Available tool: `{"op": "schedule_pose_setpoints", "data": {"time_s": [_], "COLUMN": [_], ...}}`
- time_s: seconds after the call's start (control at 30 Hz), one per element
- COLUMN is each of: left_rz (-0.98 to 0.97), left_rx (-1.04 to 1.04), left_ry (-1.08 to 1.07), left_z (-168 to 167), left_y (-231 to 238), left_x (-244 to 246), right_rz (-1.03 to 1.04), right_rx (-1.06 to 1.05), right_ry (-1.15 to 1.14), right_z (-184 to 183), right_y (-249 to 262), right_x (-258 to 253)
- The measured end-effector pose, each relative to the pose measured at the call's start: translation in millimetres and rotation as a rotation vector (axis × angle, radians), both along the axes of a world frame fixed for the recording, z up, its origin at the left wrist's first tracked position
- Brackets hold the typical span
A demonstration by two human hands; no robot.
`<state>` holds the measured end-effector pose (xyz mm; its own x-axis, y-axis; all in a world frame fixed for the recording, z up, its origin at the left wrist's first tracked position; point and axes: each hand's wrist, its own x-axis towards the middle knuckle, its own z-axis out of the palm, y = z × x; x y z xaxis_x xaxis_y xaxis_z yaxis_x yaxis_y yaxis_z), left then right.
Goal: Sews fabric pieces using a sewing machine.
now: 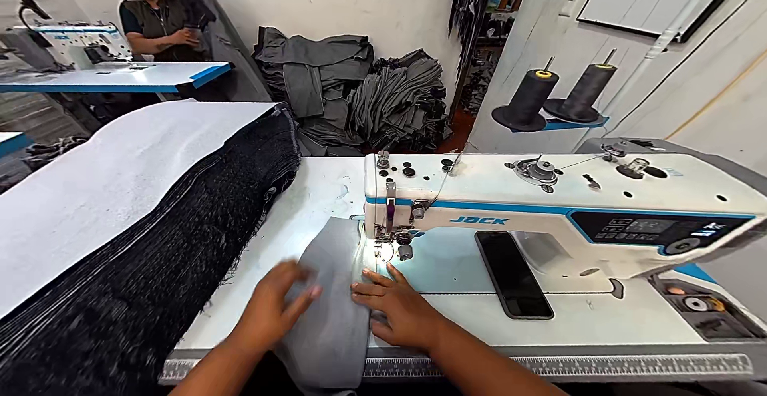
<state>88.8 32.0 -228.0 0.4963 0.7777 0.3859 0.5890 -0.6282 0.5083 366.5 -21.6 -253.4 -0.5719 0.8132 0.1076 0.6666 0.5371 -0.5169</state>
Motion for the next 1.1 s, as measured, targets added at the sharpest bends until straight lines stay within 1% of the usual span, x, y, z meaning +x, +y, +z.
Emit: {"op": "schedule_pose_setpoints", "data": {"time_s": [0.03, 0.07, 0.1, 0.13, 0.17, 0.2, 0.23, 0.3, 0.37, 0.43, 0.5, 0.57, 0.6, 0.63, 0.67, 0.7, 0.73, 0.77, 0.8, 0.83, 0.87, 0.9, 0.93, 0.97, 1.0, 1.03, 1.07, 1.1], "left_rz": [-0.059, -0.131, -0.188, -0.211, -0.199, -0.152, -0.079, 0.089, 0.253, 0.374, 0.434, 0.445, 0.432, 0.395, 0.345, 0.308, 0.313, 0.364, 0.430, 0.513, 0.588, 0.634, 0.655, 0.665, 0.677, 0.676, 0.648, 0.592], "left_rx": [0.022, -0.035, -0.141, -0.257, -0.373, -0.444, -0.430, -0.259, -0.104, -0.030, 0.005, 0.102, 0.178, 0.185, 0.147, 0.105, 0.031, -0.071, -0.168, -0.223, -0.247, -0.271, -0.320, -0.420, -0.569, -0.765, -0.966, -1.092], "left_ry": [-0.006, 0.021, 0.075, 0.132, 0.168, 0.183, 0.185, 0.188, 0.168, 0.078, -0.050, -0.236, -0.303, -0.341, -0.354, -0.397, -0.457, -0.523, -0.640, -0.757, -0.828, -0.834, -0.778, -0.631, -0.381, -0.124, 0.056, 0.166], "left_z": [-3, -3, -4, -8, -14, -22, -31, -47, -59, -61, -62, -46, -28, -5, 18, 33, 43, 56, 70, 88, 107, 122, 129, 126, 116, 100, 76, 43], "left_y": [-32, -64, -93, -116, -134, -149, -162, -181, -191, -192, -186, -174, -166, -160, -156, -150, -145, -147, -154, -167, -181, -195, -205, -212, -217, -217, -211, -205], "left_x": [-29, -55, -76, -93, -106, -114, -119, -121, -116, -110, -115, -122, -124, -126, -128, -129, -129, -129, -132, -137, -148, -164, -182, -202, -219, -226, -227, -227], "right_rz": [0.034, 0.058, 0.069, 0.074, 0.076, 0.078, 0.082, 0.104, 0.091, 0.044, 0.016, 0.020, 0.025, 0.034, 0.044, 0.050, 0.045, 0.024, -0.011, -0.051, -0.078, -0.080, -0.039, 0.042, 0.132, 0.193, 0.243, 0.284], "right_rx": [0.052, 0.101, 0.162, 0.191, 0.210, 0.243, 0.295, 0.456, 0.566, 0.618, 0.648, 0.699, 0.721, 0.744, 0.770, 0.809, 0.868, 0.952, 1.036, 1.109, 1.147, 1.151, 1.119, 1.050, 0.929, 0.746, 0.470, 0.132], "right_ry": [0.019, 0.042, 0.077, 0.110, 0.142, 0.167, 0.192, 0.257, 0.314, 0.344, 0.349, 0.315, 0.274, 0.225, 0.172, 0.121, 0.070, 0.014, -0.040, -0.097, -0.137, -0.170, -0.197, -0.218, -0.242, -0.310, -0.431, -0.572], "right_z": [-3, -4, -4, 1, 10, 23, 39, 74, 118, 164, 201, 228, 240, 251, 260, 267, 274, 280, 285, 289, 288, 283, 272, 251, 220, 185, 154, 133], "right_y": [0, 1, 2, 4, 7, 11, 15, 22, 22, 20, 20, 20, 19, 16, 12, 8, 4, 3, 3, 4, 8, 10, 8, 3, -4, -12, -17, -14], "right_x": [-3, -9, -18, -30, -43, -58, -73, -103, -127, -140, -142, -137, -135, -132, -131, -129, -128, -126, -122, -116, -110, -104, -102, -104, -108, -112, -116, -122]}}
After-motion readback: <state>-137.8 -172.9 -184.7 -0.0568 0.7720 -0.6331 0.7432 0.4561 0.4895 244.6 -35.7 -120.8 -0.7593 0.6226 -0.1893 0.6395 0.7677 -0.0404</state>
